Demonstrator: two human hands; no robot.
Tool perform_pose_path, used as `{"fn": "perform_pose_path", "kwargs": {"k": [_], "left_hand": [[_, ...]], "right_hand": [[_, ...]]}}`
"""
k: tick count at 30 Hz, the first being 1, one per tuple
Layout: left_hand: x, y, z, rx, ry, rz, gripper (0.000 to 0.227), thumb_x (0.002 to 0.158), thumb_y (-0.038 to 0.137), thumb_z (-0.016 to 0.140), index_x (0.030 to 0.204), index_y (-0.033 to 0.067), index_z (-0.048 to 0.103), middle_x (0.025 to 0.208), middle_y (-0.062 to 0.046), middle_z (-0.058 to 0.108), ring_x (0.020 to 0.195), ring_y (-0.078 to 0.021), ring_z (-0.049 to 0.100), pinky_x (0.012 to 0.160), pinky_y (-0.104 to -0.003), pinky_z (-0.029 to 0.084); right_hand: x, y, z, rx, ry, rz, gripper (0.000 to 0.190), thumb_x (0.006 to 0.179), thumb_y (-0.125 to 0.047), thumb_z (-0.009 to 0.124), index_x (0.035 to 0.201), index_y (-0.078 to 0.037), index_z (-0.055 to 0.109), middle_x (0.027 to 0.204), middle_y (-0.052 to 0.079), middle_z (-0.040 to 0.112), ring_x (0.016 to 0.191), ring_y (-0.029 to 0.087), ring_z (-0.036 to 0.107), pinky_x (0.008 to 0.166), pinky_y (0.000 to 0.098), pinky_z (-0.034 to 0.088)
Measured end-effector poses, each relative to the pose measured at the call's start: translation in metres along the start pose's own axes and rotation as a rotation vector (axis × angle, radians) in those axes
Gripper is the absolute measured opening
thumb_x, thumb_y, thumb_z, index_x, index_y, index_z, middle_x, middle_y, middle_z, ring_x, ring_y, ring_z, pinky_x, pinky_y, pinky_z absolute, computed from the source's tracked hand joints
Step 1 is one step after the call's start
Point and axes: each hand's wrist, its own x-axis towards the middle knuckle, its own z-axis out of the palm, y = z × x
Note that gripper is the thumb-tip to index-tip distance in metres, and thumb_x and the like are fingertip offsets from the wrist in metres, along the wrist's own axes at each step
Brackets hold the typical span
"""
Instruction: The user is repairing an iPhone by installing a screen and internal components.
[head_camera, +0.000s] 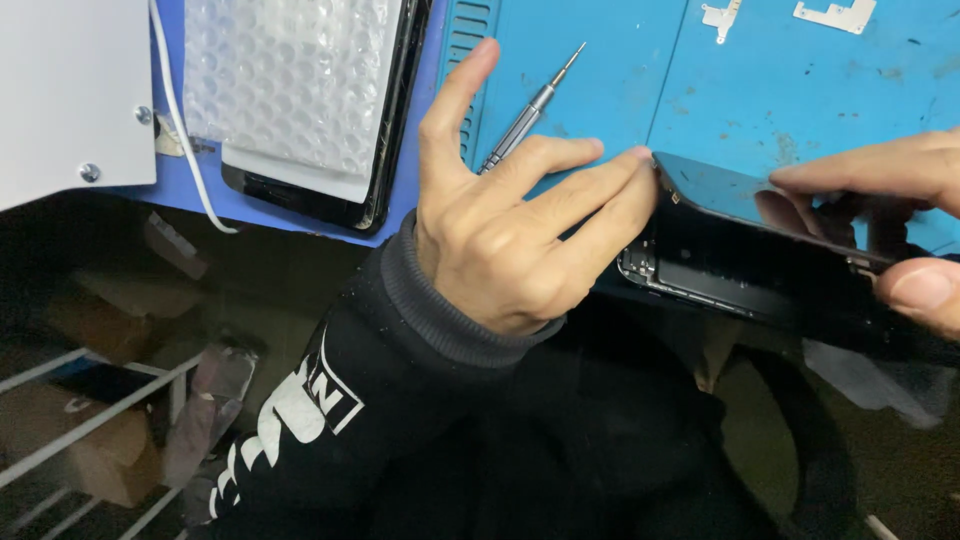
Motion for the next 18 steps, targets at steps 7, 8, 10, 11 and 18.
{"fn": "perform_pose_path", "kwargs": {"k": [7,8,10,11,18], "left_hand": [[0.000,-0.002,-0.001,-0.027,0.008,0.026,0.015,0.093,0.003,0.068,0.103,0.0070,0.078,0.113,0.000,0.075,0.101,-0.0177,0.067,0.120,-0.066,0.031],[0.001,-0.002,-0.001,-0.017,0.010,0.034,0.015,0.094,0.003,0.067,0.103,0.0072,0.079,0.114,0.000,0.075,0.101,-0.0174,0.067,0.121,-0.066,0.031],[0.000,-0.003,-0.001,-0.010,0.015,0.047,0.016,0.093,0.002,0.067,0.103,0.0069,0.079,0.114,-0.001,0.075,0.101,-0.0180,0.067,0.120,-0.066,0.031],[0.000,-0.003,-0.001,-0.004,0.020,0.060,0.016,0.093,0.002,0.066,0.103,0.0066,0.079,0.114,-0.002,0.075,0.100,-0.0185,0.067,0.119,-0.067,0.031],[-0.001,-0.004,0.000,-0.033,0.034,0.077,0.014,0.093,0.002,0.067,0.100,0.0058,0.079,0.113,-0.004,0.075,0.098,-0.0191,0.070,0.119,-0.069,0.030]], "right_hand": [[-0.009,0.003,0.003,0.037,-0.016,0.067,0.080,0.088,-0.061,0.052,0.145,-0.006,0.059,0.124,0.012,0.071,0.105,0.020,0.070,0.091,0.0364,0.054],[-0.006,-0.005,0.002,0.005,-0.010,0.037,0.080,0.088,-0.062,0.052,0.145,-0.005,0.058,0.124,0.013,0.070,0.110,0.022,0.068,0.093,0.0373,0.052],[-0.007,-0.006,0.003,0.008,0.001,0.060,0.081,0.088,-0.061,0.053,0.147,-0.005,0.059,0.124,0.012,0.070,0.107,0.021,0.068,0.091,0.0368,0.052],[-0.008,-0.006,0.003,0.011,0.011,0.082,0.081,0.088,-0.060,0.053,0.148,-0.006,0.060,0.123,0.011,0.070,0.104,0.021,0.068,0.089,0.0362,0.052],[-0.003,-0.005,0.002,0.005,-0.010,0.009,0.078,0.091,-0.060,0.052,0.145,-0.004,0.057,0.125,0.012,0.069,0.105,0.021,0.069,0.085,0.0340,0.054]]}}
